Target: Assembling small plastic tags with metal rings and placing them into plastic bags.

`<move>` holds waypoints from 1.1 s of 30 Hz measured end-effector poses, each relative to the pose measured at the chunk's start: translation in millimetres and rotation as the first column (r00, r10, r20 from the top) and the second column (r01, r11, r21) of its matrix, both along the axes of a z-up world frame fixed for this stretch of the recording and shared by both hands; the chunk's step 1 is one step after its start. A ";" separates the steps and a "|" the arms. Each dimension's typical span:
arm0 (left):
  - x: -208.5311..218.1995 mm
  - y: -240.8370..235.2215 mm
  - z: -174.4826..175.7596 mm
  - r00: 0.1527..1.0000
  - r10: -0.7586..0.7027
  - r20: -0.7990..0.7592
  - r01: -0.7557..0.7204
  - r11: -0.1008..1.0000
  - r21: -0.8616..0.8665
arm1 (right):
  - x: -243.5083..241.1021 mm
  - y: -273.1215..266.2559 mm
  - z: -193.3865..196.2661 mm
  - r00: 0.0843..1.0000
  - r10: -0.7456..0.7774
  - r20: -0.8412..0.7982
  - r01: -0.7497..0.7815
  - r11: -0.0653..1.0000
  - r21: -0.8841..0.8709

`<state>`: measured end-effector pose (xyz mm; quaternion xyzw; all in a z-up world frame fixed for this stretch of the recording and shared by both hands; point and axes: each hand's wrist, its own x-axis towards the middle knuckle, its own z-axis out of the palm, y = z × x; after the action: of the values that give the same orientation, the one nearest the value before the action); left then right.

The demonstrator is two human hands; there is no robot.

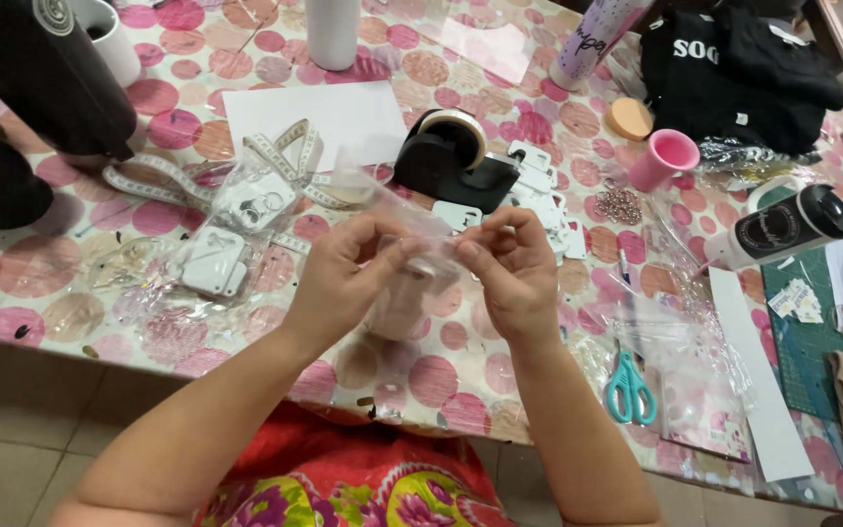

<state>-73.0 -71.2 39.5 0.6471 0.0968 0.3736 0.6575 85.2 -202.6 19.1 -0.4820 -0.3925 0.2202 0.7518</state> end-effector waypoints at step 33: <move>18.6 10.9 12.4 0.852 0.510 -0.119 0.176 -0.066 0.982 | 125.3 -304.2 -23.2 0.377 -0.704 0.602 0.901 0.127 -0.416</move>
<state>-54.4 -60.4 51.9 0.9633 0.0349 0.2399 -0.1154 210.6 -506.8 -4.1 -0.8813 -0.0434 -0.1603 0.4425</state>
